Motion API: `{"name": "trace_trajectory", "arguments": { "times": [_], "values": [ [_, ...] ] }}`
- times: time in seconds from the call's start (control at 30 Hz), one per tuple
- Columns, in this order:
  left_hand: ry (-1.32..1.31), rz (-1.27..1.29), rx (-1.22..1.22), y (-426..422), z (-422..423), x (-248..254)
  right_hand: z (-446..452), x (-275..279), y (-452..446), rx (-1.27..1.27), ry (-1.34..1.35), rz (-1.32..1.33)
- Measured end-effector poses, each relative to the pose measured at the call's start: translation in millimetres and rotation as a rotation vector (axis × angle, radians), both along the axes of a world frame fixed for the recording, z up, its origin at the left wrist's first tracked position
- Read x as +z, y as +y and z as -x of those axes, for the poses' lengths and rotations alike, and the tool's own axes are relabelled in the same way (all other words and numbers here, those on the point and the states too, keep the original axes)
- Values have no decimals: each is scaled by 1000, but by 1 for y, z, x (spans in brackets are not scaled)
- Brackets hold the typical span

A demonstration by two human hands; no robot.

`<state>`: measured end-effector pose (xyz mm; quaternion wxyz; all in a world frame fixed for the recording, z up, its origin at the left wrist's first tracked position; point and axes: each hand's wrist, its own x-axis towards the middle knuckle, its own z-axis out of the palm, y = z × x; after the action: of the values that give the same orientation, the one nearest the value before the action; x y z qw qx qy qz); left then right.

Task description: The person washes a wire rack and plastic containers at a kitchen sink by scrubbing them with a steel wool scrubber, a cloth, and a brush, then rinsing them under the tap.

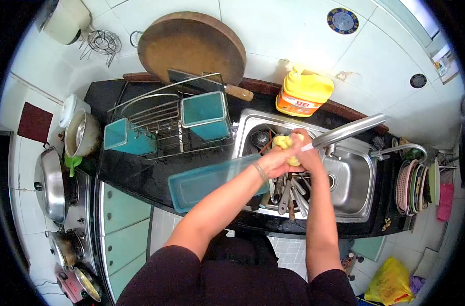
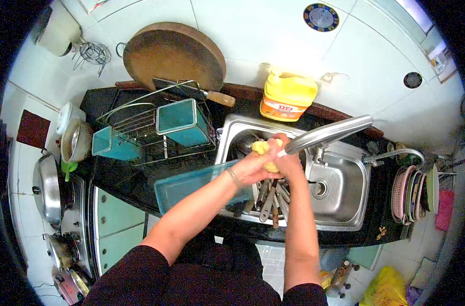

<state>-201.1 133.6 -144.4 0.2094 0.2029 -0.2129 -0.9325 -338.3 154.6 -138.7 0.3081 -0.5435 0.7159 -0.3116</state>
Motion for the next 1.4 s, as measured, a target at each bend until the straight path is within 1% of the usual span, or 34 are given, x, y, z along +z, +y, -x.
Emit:
{"name": "trace_trajectory", "arguments": {
  "times": [0.03,0.07,0.1,0.17,0.2,0.23,0.3,0.33,0.37,0.43,0.47,0.5,0.57,0.6,0.63,0.7,0.73,0.77,0.8,0.87,0.9,0.93,0.97,1.0,1.03,1.1,1.13,1.17,1.23,1.27,1.3,1.33,1.37,1.4],
  "values": [
    [-2,16,-51,4,0,-4,8,5,-1,73,-206,-146],
    [-18,-11,-31,11,-1,10,18,12,3,184,-482,-176],
    [-7,-12,-44,11,3,8,29,18,7,293,-754,-201],
    [232,-140,-329,12,13,3,29,17,6,513,-1312,-161],
    [151,-163,-371,14,15,14,24,18,7,549,-1492,-161],
    [158,-164,-386,15,15,15,22,21,7,575,-1528,-132],
    [187,-313,-343,15,10,14,26,7,2,575,-1451,-121],
    [101,-308,-308,16,7,11,30,0,2,529,-1378,-94],
    [99,-312,-315,15,5,8,28,1,-1,520,-1380,-91],
    [67,-299,-348,9,4,4,19,4,-11,387,-1160,-142],
    [-100,-157,-308,7,7,23,13,12,-11,356,-1158,-125],
    [-102,-158,-312,6,8,29,9,20,-11,352,-1160,-123],
    [-394,145,-237,5,12,35,3,36,-13,254,-1006,-116],
    [-393,145,-242,5,15,32,-5,43,-12,132,-1002,-103],
    [-560,389,-166,5,20,25,-7,42,-14,128,-1000,-99],
    [-879,877,2,6,26,16,-9,33,-16,-61,-928,-22],
    [-876,881,1,6,27,11,-12,26,-13,-56,-924,97],
    [-990,1009,-31,7,27,10,-14,22,-10,-59,-923,100],
    [-1105,1136,-64,7,26,9,-17,18,-7,-171,-899,146],
    [-1128,1196,-89,9,23,7,-21,-6,-9,-394,-805,229],
    [-1154,1252,-111,11,21,5,-28,-8,-5,-400,-803,229],
    [-1148,1259,-115,13,17,-2,-38,-9,2,-541,-785,229],
    [-1144,1341,-126,15,10,-14,-47,-10,9,-681,-763,231],
    [-1138,1425,-136,18,6,-21,-50,-56,10,-776,-828,315],
    [-1129,1434,-138,22,4,-23,-50,-62,17,-782,-825,324],
    [-1119,1326,-177,29,1,-12,-49,-59,33,-608,-781,261],
    [-1156,1220,-311,32,-3,-7,-44,-56,44,-493,-772,139],
    [-1149,1227,-316,34,-10,5,-37,-56,53,-501,-771,144],
    [-1043,1139,-265,35,-37,16,-18,-57,71,-137,-395,213],
    [-934,1040,-227,32,-49,3,-8,-37,83,-156,-374,90],
    [-826,937,-190,28,-59,-11,8,-48,91,-139,-172,144],
    [-814,945,-202,27,-67,-6,21,-44,97,-390,-373,39],
    [-716,598,-135,28,-75,7,34,-40,101,-638,-579,-64],
    [-614,253,-73,29,-83,13,60,-68,105,-751,-474,6]
  ]
}}
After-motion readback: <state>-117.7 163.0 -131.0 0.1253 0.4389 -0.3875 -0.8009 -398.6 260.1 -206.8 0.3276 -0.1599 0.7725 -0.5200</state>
